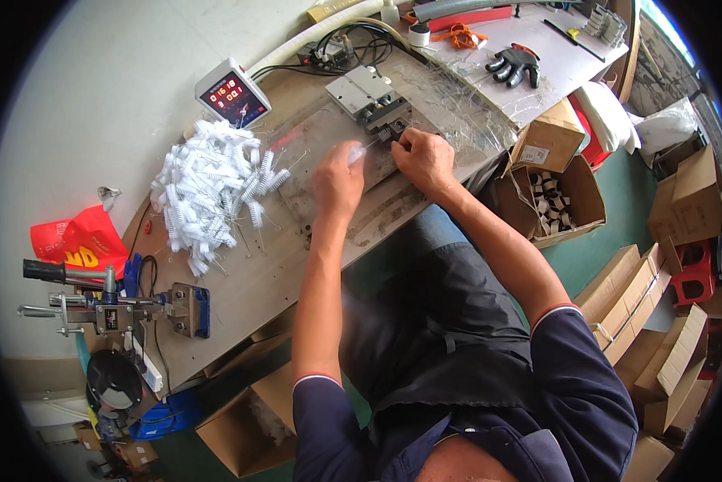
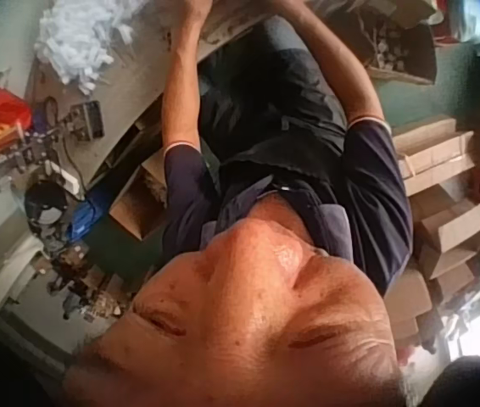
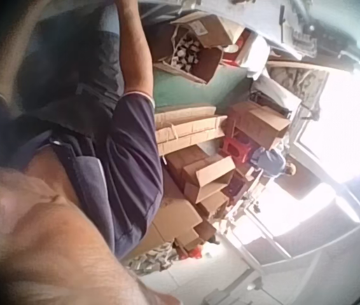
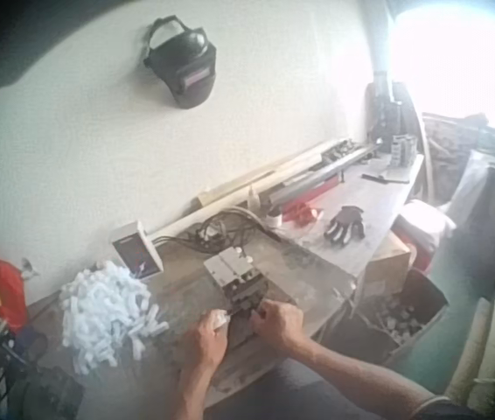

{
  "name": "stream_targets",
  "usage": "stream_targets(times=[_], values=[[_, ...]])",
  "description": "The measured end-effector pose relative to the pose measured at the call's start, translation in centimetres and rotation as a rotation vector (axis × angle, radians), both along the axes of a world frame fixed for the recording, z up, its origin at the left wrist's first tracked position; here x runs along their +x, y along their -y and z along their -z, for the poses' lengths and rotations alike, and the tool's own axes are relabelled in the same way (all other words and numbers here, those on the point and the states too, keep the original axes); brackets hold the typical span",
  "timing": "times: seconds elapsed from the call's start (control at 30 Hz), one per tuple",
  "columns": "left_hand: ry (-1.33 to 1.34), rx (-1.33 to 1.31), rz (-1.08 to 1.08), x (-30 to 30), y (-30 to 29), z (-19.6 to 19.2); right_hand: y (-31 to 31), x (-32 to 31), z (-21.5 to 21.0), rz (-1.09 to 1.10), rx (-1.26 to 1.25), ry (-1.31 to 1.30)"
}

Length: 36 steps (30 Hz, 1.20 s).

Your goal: The person assembles small plastic components by hand, using tweezers to place them into a manual press jig, then pressing them together with a small press machine.

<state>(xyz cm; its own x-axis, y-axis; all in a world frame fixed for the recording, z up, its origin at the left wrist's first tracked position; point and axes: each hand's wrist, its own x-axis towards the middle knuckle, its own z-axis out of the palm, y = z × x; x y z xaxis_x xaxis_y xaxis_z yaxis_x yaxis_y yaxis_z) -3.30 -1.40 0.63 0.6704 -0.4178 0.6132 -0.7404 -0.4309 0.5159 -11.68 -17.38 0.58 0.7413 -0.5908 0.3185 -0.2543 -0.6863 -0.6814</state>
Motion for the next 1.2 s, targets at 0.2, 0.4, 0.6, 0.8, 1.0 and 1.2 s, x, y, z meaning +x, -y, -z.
stream_targets(times=[0.2, 0.4, 0.6, 0.8, 1.0, 1.2], values=[[0.007, 0.062, -0.03, -0.5, 0.9, 0.3, 0.0, -0.2, -0.2, -0.002, 0.024, 0.025], [0.126, 0.254, -0.093, -1.2, 0.5, 0.8, 0.3, -0.3, 0.2, -0.021, 0.111, 0.093], [0.222, 0.137, -0.119, -2.5, -1.1, 0.2, 0.9, -0.6, 0.6, -0.033, 0.323, 0.249], [0.395, 0.038, -0.03, -3.0, -1.8, -0.3, 1.6, -0.9, 1.0, -0.269, 0.589, 0.366], [0.43, 0.052, -0.012, -3.0, -1.8, 0.2, 2.0, -2.0, -0.5, -0.475, 0.845, 0.354], [0.456, 0.106, -0.014, -3.2, -1.4, -0.1, 2.6, -2.1, -0.2, -0.522, 0.93, 0.246]])
